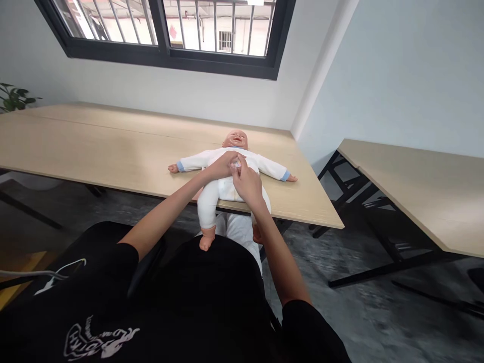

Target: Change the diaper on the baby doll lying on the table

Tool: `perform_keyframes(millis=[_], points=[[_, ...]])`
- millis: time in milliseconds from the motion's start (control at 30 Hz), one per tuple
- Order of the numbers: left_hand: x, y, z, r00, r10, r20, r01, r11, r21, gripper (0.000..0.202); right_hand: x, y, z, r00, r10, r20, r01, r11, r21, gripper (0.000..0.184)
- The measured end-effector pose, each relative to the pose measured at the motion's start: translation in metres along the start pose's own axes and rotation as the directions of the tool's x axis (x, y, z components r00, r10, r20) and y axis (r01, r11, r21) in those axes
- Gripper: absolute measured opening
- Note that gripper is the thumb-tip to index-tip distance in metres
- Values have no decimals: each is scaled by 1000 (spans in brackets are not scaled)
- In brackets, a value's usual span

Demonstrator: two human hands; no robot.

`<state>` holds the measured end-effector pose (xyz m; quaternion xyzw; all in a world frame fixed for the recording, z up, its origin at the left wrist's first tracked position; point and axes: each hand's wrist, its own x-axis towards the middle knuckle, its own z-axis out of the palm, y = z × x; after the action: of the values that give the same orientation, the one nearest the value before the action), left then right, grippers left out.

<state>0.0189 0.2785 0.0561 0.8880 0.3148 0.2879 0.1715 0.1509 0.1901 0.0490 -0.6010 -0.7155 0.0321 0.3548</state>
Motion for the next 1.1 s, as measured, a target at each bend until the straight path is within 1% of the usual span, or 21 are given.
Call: perform_keyframes(millis=[67, 133, 167, 200, 267, 300, 333, 367, 400, 467, 500, 567, 633, 700, 800, 933, 1033, 1100], points=[[-7, -4, -2, 996, -30, -85, 30, 1000, -9, 49, -2, 3, 4, 999, -3, -35, 4, 1000, 22, 55], [-18, -12, -4, 979, -73, -191, 70, 997, -23, 55, -3, 5, 7, 999, -1, -50, 3, 999, 41, 53], [-24, -16, -6, 963, -106, -248, 103, 994, -28, 51, -3, 5, 8, 999, -5, -50, 8, 999, 42, 51], [-31, -22, -7, 942, -150, -300, 148, 989, -29, 41, -3, 5, 8, 999, -13, -46, 15, 999, 37, 48], [-48, -34, -11, 878, -266, -398, 280, 960, -25, 19, -5, 5, 9, 999, -28, -27, 29, 999, 14, 42], [-56, -39, -12, 849, -322, -419, 347, 938, -16, 18, -6, 5, 9, 999, -34, -16, 34, 999, 2, 40], [-64, -45, -13, 836, -362, -412, 398, 917, 2, 19, -6, 5, 10, 999, -39, -9, 39, 999, -6, 38], [-71, -49, -13, 840, -383, -384, 425, 905, 27, 20, -7, 5, 10, 999, -42, -7, 42, 999, -11, 37], [-77, -51, -14, 853, -389, -347, 434, 899, 59, 19, -8, 5, 10, 999, -47, -9, 47, 999, -13, 37], [-85, -53, -13, 890, -372, -265, 415, 900, 131, 17, -9, 5, 10, 998, -61, -18, 61, 998, -17, 37], [-87, -53, -13, 901, -364, -235, 405, 899, 164, 16, -9, 5, 10, 998, -68, -20, 67, 997, -23, 37], [-89, -52, -11, 909, -364, -205, 403, 892, 203, 13, -10, 4, 10, 997, -75, -16, 74, 997, -38, 37], [-91, -52, -10, 906, -368, -209, 408, 891, 199, 11, -11, 4, 10, 997, -79, -9, 78, 996, -43, 37], [-94, -54, -10, 899, -369, -235, 412, 895, 172, 8, -11, 4, 10, 997, -77, -8, 77, 996, -40, 37], [-100, -59, -11, 873, -402, -276, 445, 888, 113, 9, -12, 4, 10, 997, -80, -19, 79, 997, -24, 38], [-105, -62, -12, 843, -452, -292, 488, 871, 57, 16, -12, 6, 11, 996, -85, -32, 85, 996, -7, 39], [-108, -61, -14, 839, -455, -299, 487, 873, 35, 17, -13, 7, 12, 995, -85, -44, 85, 996, 1, 40], [-110, -60, -14, 851, -433, -298, 458, 889, 17, 12, -13, 8, 13, 994, -88, -59, 89, 996, 10, 41]])
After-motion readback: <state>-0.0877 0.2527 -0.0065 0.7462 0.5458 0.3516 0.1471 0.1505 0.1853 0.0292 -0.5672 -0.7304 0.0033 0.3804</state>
